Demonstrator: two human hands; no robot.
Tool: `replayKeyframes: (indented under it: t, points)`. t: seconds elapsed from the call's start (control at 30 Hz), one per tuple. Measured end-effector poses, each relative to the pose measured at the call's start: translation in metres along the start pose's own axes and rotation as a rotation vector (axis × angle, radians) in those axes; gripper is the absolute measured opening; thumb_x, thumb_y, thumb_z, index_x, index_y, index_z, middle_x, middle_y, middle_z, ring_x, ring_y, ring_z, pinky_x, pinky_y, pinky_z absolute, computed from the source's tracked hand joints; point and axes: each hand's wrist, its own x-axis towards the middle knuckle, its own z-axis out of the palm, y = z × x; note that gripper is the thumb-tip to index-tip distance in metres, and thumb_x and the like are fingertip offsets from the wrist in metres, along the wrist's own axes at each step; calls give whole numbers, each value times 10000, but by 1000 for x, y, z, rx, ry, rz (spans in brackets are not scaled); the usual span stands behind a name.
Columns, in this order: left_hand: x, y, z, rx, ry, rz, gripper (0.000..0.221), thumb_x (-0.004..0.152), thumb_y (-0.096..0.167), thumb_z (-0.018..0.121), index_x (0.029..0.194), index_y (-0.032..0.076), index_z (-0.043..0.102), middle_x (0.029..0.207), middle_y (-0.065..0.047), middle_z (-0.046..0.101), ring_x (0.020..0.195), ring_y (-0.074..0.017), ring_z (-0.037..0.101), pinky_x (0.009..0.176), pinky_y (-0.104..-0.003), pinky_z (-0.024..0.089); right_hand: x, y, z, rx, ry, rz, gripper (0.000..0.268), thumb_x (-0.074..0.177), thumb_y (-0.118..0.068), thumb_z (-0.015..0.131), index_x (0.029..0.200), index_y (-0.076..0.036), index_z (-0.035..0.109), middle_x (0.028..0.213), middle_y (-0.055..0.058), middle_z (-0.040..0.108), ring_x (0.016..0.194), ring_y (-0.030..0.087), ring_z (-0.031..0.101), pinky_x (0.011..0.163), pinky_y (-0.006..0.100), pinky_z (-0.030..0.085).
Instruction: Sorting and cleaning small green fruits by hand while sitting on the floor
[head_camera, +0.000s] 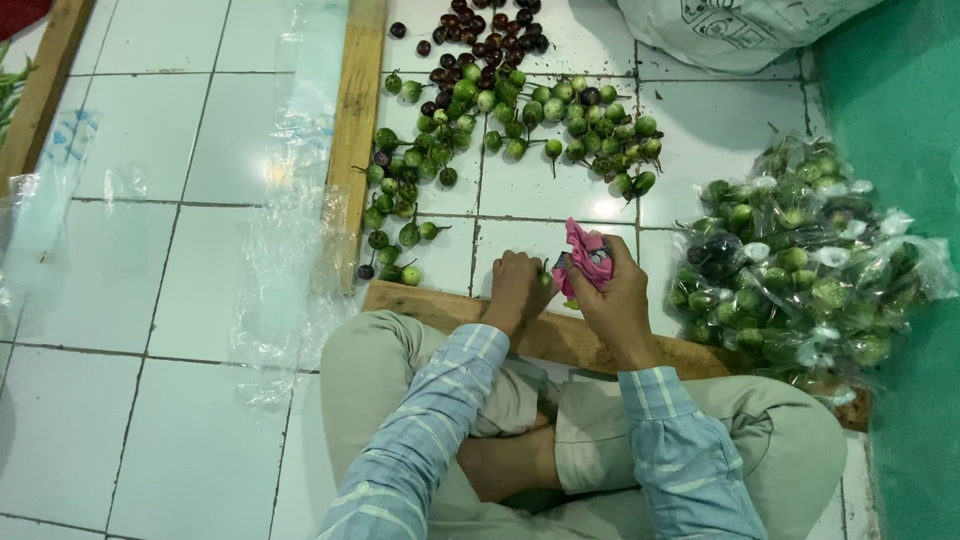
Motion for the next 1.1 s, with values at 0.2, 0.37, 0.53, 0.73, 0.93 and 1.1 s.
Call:
replayKeyframes:
  t: [0.2,0.37,0.53,0.73,0.93,1.1]
  points:
    - [1,-11,18,-2,30,-17,282,703,321,722,848,81,750,778,-111,611,916,-339,611,899,-488,492,2,-7,5,29,-23,32,312,897,-155,793,1142,-13,663,919,233,714,903,362,721,797,490,548]
    - [-1,-8,9,-12,13,-21,304,685,306,728,897,91,760,814,-100,622,944,-329,610,921,-483,480,4,6,3,45,-7,57,300,895,-154,794,1135,-19,674,915,211,716,906,326,715,815,464,552]
    - [-1,-10,5,-33,9,-43,353,680,301,729,975,108,755,864,-76,624,1002,-311,602,953,-473,460,3,-1,3,39,-7,81,332,886,-182,800,1158,-39,672,959,221,732,974,358,726,845,475,554]
    - [19,-25,7,-133,44,-70,340,781,278,748,1074,106,740,928,-88,651,1041,-304,603,956,-460,474,6,-9,2,40,-25,113,361,882,-191,803,1170,-23,665,981,260,741,975,452,724,854,550,558]
    - [66,-26,-19,-139,229,-49,282,902,266,657,1079,56,721,982,-145,662,970,-337,644,859,-473,497,14,-9,5,95,-2,134,380,861,-187,809,1177,-35,662,967,258,738,975,436,728,838,531,547]
    - [114,-27,-38,-120,320,-14,337,897,117,668,1193,-45,668,1159,-245,612,1047,-421,637,871,-498,532,33,5,2,198,110,190,341,947,-235,744,1209,-51,627,989,178,727,981,276,694,897,472,545]
